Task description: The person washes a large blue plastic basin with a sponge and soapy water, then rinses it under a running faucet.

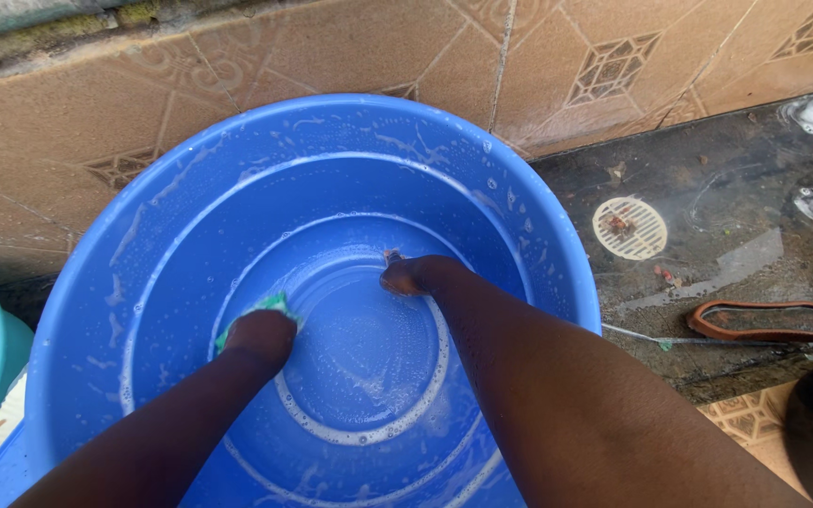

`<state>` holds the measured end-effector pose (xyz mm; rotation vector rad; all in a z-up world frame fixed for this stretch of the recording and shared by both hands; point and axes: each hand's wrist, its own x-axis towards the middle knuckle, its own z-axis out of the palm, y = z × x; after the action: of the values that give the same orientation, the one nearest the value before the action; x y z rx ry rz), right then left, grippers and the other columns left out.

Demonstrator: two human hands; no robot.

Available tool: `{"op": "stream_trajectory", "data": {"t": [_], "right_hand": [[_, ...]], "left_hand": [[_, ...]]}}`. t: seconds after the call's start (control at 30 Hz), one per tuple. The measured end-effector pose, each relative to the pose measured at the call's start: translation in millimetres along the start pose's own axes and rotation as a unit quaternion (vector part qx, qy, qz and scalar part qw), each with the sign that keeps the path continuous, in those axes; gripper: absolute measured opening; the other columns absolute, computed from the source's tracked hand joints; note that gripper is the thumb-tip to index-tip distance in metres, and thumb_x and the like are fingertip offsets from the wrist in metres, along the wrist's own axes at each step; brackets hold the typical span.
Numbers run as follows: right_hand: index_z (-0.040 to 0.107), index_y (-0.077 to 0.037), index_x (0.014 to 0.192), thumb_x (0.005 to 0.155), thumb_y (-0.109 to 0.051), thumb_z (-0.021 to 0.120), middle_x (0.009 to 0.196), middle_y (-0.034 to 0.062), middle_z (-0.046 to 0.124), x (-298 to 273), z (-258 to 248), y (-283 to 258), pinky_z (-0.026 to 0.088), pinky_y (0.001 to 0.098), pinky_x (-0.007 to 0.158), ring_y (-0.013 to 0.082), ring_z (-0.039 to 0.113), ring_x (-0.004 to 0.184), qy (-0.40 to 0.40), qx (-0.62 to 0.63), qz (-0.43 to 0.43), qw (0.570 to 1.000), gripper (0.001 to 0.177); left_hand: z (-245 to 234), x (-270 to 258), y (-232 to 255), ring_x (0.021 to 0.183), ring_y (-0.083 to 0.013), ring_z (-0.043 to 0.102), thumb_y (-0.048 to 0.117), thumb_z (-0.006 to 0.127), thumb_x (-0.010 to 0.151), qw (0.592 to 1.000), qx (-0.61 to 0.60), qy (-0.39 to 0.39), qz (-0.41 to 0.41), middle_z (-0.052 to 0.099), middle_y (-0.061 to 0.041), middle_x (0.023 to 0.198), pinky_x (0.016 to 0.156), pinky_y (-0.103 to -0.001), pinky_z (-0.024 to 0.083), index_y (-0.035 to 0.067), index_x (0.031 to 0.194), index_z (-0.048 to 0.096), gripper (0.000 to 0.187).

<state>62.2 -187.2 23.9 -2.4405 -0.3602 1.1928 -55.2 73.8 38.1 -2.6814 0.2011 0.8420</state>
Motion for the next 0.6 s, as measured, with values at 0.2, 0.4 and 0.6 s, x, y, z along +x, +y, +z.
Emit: {"op": "stream_trajectory", "data": {"t": [0.2,0.4,0.6], "right_hand": [[0.000,-0.008,0.163,0.098,-0.039,0.041,0.167,0.0180,0.015,3,6,-11,0.022,0.0489,0.124,0.0356,0.024,0.153,-0.016,0.000,0.008,1.000,0.083],[-0.003,-0.012,0.163,0.097,-0.039,0.041,0.169,0.0141,0.008,3,15,-24,0.018,0.0501,0.125,0.0344,0.017,0.155,-0.025,-0.002,0.009,1.000,0.083],[-0.005,-0.016,0.163,0.096,-0.038,0.040,0.171,0.0101,0.001,-3,11,-24,0.014,0.0512,0.127,0.0332,0.010,0.157,-0.022,0.005,0.023,0.999,0.084]], "left_hand": [[21,-57,37,0.102,-0.0319,0.072,0.013,0.072,0.088,0.993,0.011,-0.057,0.102,0.074,-0.015,0.103,0.091,-0.045,0.059,0.010,0.103,0.076,0.016],[7,-87,140,0.103,-0.0371,0.071,0.017,0.075,0.083,0.955,-0.166,-0.047,0.240,0.072,-0.023,0.104,0.095,-0.046,0.055,-0.001,0.096,0.072,0.023],[-24,-75,179,0.120,-0.0426,0.063,0.009,0.060,0.095,0.933,-0.071,0.113,0.335,0.066,-0.030,0.125,0.097,-0.050,0.056,-0.008,0.107,0.074,0.025]]}}
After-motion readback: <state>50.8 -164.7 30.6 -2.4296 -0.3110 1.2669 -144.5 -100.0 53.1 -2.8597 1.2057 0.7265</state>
